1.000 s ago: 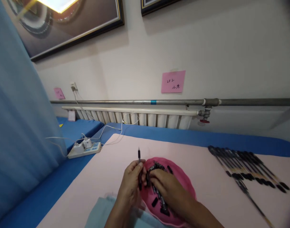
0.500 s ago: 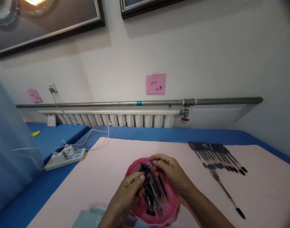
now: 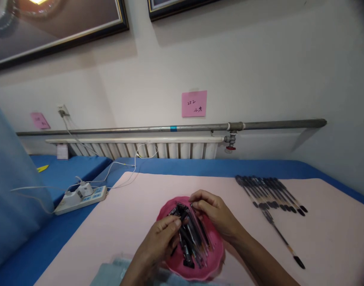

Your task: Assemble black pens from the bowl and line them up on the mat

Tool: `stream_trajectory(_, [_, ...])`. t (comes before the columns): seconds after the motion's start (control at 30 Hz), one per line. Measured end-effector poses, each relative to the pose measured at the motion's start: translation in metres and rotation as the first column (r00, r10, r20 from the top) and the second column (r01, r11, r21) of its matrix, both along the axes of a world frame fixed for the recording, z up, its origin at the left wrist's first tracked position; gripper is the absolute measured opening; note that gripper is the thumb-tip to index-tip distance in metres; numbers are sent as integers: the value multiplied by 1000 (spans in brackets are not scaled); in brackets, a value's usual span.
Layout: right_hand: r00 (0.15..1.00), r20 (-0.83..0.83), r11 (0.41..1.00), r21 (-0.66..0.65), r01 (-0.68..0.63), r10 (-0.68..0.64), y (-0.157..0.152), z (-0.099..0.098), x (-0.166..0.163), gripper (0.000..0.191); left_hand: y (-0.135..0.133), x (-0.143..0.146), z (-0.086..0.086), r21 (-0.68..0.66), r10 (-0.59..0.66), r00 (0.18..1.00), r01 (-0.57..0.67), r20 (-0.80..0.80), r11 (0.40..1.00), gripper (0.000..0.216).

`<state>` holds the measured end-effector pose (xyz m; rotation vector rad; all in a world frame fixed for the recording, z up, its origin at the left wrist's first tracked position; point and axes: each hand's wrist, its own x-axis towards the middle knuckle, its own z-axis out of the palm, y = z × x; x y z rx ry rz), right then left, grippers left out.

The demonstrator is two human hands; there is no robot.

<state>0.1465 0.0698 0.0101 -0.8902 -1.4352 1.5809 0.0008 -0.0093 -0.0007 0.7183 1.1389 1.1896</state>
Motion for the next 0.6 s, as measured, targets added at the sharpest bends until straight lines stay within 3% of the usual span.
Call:
stream_trajectory(0.37, [992, 102, 995, 70, -76, 69, 0, 1, 4, 8, 1, -7, -9, 37, -107, 984, 114, -145, 993, 45])
stream_trajectory(0.6, [998, -8, 997, 53, -64, 65, 1, -5, 1, 15, 3, -10, -15, 27, -164, 971, 172, -174, 985, 47])
